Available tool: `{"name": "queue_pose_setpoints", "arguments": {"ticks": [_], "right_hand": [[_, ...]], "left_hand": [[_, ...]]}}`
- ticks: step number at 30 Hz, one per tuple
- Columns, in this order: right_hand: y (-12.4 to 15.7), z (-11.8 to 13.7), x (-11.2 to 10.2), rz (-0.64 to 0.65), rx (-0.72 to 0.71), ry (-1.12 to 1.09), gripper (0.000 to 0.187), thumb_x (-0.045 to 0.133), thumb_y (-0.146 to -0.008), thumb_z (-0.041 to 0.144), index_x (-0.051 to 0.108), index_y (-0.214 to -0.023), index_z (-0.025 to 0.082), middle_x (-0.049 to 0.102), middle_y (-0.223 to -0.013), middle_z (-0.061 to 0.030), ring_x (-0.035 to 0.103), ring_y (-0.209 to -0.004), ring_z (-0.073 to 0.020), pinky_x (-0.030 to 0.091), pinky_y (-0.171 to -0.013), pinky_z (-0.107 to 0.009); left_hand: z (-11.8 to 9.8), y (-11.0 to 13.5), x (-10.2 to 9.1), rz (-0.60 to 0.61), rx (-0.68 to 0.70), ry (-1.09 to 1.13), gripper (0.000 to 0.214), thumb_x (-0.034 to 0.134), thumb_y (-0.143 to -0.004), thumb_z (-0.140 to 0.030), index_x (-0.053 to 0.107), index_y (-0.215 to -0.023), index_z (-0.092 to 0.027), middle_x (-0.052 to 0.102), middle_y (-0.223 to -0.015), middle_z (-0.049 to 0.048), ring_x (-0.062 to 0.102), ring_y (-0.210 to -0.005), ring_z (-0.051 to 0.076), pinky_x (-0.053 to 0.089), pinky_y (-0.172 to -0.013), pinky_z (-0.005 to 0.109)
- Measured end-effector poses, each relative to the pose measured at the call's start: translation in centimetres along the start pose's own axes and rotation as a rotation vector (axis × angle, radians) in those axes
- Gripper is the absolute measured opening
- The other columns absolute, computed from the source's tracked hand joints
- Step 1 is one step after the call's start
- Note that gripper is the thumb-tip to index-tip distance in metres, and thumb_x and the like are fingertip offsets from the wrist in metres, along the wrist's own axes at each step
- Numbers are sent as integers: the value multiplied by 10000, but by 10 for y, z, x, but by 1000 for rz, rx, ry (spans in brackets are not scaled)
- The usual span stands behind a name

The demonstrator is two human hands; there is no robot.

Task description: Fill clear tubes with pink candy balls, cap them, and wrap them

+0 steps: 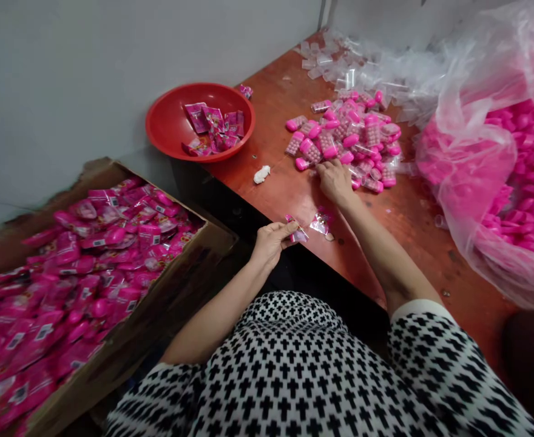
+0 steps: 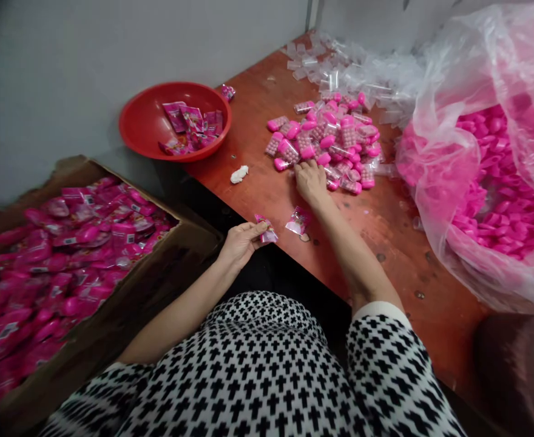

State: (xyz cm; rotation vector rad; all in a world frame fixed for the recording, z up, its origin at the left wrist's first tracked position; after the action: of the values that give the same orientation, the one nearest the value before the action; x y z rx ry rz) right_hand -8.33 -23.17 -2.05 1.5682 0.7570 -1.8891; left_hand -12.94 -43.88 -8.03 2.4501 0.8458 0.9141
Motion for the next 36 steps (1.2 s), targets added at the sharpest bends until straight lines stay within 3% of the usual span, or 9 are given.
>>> {"name": "queue_pose_setpoints", "arguments": {"ticks": [3, 5, 10, 14, 17, 21, 25, 30, 36], "right_hand": [[23, 8, 12, 37, -298, -132, 304, 399, -881, 147, 621, -1081, 203, 604, -1241, -70, 385, -1288, -248, 229, -1073, -497], [42, -3, 8, -16, -322, -222, 369, 374, -878, 134, 576, -1173, 223, 545, -1327, -50, 331, -1343, -231, 177, -1102, -523], [70, -43, -21, -242, 112, -345, 350, 373, -909, 284, 540, -1201, 189, 591, -1223, -135, 538, -1125, -258, 392, -960, -468], [71, -36, -17, -144, 428, -199, 486, 459, -847, 547, 599, -1016, 113, 660, -931, -193, 604, -925, -318, 448, -811, -463], [61, -21, -8, -66, 469, -117, 558, 570, -765, 554, 573, -1034, 65, 655, -907, -225, 615, -905, -341, 457, -766, -443], [52, -13, -2, -41, 413, -153, 395, 599, -756, 421, 585, -970, 90, 654, -942, -208, 624, -896, -324, 464, -758, -429], [78, 0, -8, -102, 320, -572, 284, 572, -795, 424, 568, -914, 166, 658, -782, -82, 634, -716, -222, 497, -647, -353], [137, 49, 8, 36, 292, -1331, 337, 567, -801, 514, 518, -972, 227, 601, -650, 40, 566, -462, -106, 463, -413, -218], [160, 71, 23, -16, 326, -1439, 355, 587, -793, 511, 534, -982, 216, 614, -684, 45, 576, -467, -77, 491, -407, -185]], "left_hand": [[-6, -3, -11, -29, 2, 62, 311, 839, -519, -308, 621, -597, -100, 672, -657, 48, 611, -559, 107, 529, -554, 233], [-8, -6, -15, -28, 2, 114, 255, 812, -573, -272, 643, -657, -100, 684, -702, 54, 637, -612, 121, 545, -588, 242], [-8, -12, -16, -43, -14, 179, 127, 743, -651, -170, 641, -682, -100, 685, -709, 55, 663, -654, 142, 565, -632, 275], [-9, -12, -17, -77, -8, 184, 145, 748, -667, -177, 623, -682, -105, 690, -724, 51, 661, -640, 125, 557, -620, 242], [-11, -9, -20, -119, -1, 213, 188, 762, -669, -205, 596, -657, -116, 686, -711, 38, 646, -603, 108, 549, -592, 223], [-14, -6, -22, -158, 20, 281, 173, 754, -692, -225, 614, -701, -124, 674, -689, 19, 640, -587, 102, 547, -587, 220], [-12, -7, -22, -173, 4, 338, 157, 720, -741, -268, 642, -780, -137, 685, -726, 25, 672, -666, 126, 555, -676, 245], [-3, -11, -11, -110, -14, 428, 186, 718, -746, -294, 646, -831, -145, 704, -810, 47, 690, -763, 163, 547, -793, 306], [3, -8, 6, -63, 2, 448, 181, 731, -729, -260, 638, -820, -135, 694, -766, 42, 668, -692, 140, 545, -704, 267]]}}
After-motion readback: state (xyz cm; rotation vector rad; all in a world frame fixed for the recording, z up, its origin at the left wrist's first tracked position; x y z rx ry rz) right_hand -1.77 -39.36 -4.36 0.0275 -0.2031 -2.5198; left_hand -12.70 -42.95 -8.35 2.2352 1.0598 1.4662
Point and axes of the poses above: each hand's wrist, its own y-axis away from the middle knuckle, its own x-axis out of the palm, z = x × y, the point moved 9 cm from there along -y, towards the middle knuckle
